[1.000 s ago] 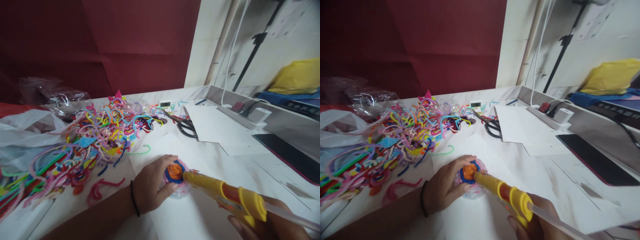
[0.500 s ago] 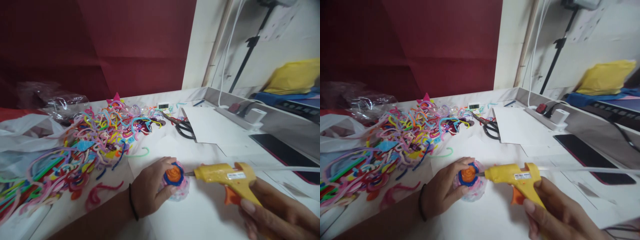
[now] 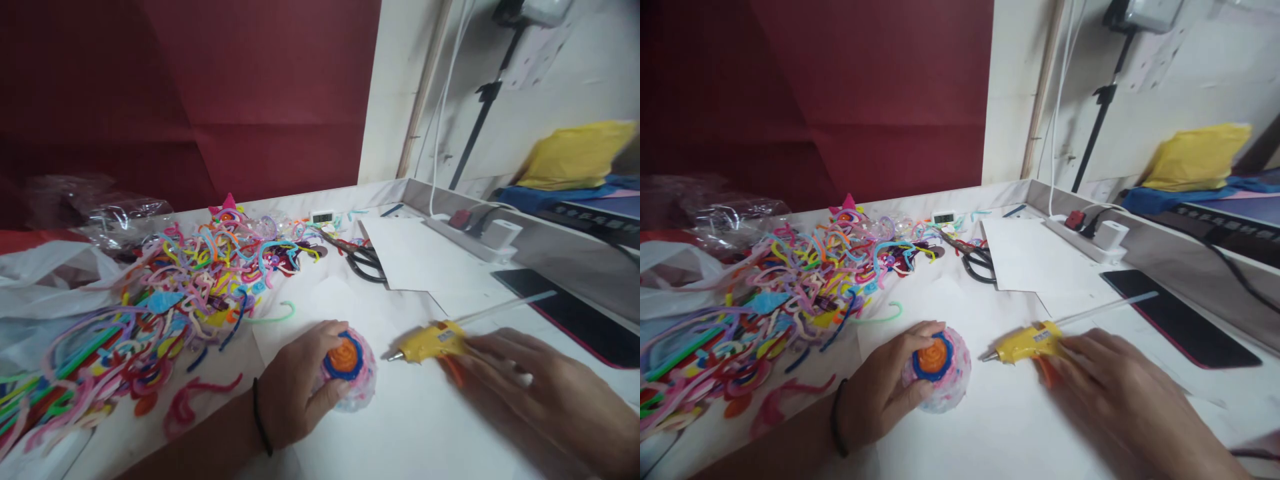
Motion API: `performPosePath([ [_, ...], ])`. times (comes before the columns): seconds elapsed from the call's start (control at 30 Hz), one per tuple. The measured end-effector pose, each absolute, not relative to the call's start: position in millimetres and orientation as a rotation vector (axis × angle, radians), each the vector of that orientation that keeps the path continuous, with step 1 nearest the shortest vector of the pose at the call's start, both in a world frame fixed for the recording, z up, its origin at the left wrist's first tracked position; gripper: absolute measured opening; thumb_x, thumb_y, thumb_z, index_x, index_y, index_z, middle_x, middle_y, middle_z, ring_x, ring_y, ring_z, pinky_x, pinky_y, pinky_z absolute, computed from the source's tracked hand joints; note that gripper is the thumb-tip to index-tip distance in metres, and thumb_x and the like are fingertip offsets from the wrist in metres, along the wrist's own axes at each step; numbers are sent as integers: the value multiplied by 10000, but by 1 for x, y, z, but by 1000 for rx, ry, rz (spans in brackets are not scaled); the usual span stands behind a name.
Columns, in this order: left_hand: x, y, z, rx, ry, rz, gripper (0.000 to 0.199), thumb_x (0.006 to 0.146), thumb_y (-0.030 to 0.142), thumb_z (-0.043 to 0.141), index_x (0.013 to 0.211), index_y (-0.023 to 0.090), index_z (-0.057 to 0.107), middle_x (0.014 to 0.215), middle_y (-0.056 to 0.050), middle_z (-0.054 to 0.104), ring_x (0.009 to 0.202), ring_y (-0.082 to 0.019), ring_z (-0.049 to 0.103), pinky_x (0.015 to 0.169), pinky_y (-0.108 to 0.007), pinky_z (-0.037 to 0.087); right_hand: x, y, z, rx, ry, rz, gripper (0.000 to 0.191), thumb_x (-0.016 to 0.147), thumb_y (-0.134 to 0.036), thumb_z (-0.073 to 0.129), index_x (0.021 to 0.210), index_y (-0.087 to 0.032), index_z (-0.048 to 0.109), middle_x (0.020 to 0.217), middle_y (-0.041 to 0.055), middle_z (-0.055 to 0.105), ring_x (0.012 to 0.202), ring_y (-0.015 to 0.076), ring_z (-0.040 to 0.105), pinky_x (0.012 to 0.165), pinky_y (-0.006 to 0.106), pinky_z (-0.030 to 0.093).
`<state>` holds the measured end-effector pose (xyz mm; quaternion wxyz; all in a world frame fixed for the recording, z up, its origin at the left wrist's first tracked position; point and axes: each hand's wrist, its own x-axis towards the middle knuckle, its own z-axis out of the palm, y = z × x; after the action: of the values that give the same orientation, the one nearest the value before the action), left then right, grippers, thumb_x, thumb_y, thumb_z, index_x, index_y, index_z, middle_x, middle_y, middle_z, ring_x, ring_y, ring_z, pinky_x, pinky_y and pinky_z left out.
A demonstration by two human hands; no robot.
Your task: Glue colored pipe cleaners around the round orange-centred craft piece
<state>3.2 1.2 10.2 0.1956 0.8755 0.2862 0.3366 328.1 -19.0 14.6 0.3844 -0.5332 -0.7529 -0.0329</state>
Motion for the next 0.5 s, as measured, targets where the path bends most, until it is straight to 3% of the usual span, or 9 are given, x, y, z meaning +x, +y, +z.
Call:
performPosePath([
  [0.07, 3, 1, 9, 2449, 809, 939, 462, 877, 177, 571, 1295, 224, 382, 1425, -127, 502, 1328, -254, 471, 1116, -411, 374, 316, -24, 20, -1271, -2055, -262, 223, 922, -344, 507, 990, -265, 703, 909, 79, 720, 761, 239, 682, 604, 337, 563],
  [0.2, 3, 1, 8, 2438, 816, 940, 473, 880, 170, 558, 1312, 230, 373, 1430, -116, 494, 1334, -242, 461, 1125, -406, 362, 263, -33, 33, -876, -2265, -261, 340, 957, -151, 388, 1240, -177, 576, 1199, 100, 666, 1133, 228, 592, 888, 350, 529],
  [0.37, 4, 1, 9, 2400, 840, 904, 491, 878, 186, 549, 1339, 225, 382, 1404, -103, 518, 1327, -244, 466, 1115, -415, 379, 217, -26, 30, -787, -2397, -357, 394, 1038, -234, 292, 1291, -96, 560, 1236, 102, 670, 1121, 250, 585, 819, 381, 522],
  [0.5, 4, 0, 6, 2381, 876, 908, 575, 873, 204, 544, 1403, 235, 323, 1425, -91, 503, 1320, -240, 476, 1111, -413, 389, 214, -19, 24, -759, -2421, -488, 430, 1049, -257, 263, 1240, -96, 613, 1192, 91, 697, 1050, 254, 616, 768, 381, 503],
])
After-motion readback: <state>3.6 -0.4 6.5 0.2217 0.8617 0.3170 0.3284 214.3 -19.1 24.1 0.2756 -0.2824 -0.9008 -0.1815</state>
